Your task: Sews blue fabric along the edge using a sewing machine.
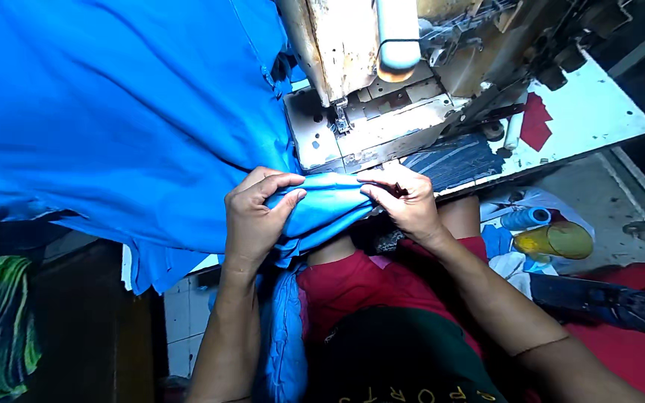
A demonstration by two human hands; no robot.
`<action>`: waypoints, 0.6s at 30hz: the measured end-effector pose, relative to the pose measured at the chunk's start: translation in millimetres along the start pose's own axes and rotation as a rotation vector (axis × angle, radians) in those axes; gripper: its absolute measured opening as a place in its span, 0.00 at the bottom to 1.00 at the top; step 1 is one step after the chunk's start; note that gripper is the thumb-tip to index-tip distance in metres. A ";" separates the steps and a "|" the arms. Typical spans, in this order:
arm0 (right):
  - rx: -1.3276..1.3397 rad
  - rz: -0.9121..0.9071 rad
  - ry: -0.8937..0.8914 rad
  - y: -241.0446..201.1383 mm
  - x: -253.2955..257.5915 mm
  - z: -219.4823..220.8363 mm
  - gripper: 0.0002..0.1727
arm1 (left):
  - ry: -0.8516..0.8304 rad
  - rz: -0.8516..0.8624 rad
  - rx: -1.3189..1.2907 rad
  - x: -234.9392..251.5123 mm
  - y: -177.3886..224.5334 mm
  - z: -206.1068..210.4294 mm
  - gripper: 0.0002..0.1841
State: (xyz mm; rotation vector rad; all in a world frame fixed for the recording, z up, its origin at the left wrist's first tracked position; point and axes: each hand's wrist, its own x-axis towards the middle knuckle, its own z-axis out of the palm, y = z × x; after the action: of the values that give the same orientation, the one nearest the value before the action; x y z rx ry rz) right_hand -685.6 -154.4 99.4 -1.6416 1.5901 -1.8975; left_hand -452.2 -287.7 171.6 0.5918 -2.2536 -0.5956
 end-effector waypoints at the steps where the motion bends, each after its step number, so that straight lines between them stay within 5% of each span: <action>1: 0.000 -0.001 0.010 -0.4 -0.9 0.2 0.12 | 0.014 0.008 0.027 -1.4 1.4 0.2 0.12; 6: 0.012 0.090 0.068 -1.5 -6.9 1.4 0.08 | 0.150 0.021 0.097 -4.4 7.1 6.9 0.09; 13: 0.049 0.268 -0.091 16.5 -1.9 -4.7 0.05 | 0.094 -0.212 -0.324 27.1 9.0 45.6 0.06; 18: 0.077 0.361 -0.129 21.0 7.8 -1.0 0.07 | 0.029 -0.138 0.149 98.4 -18.2 67.9 0.07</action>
State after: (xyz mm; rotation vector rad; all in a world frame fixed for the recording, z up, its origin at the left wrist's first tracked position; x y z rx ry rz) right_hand -699.4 -167.9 88.1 -1.3104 1.6093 -1.6151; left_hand -560.4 -341.7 169.7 0.8300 -2.2554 -0.4858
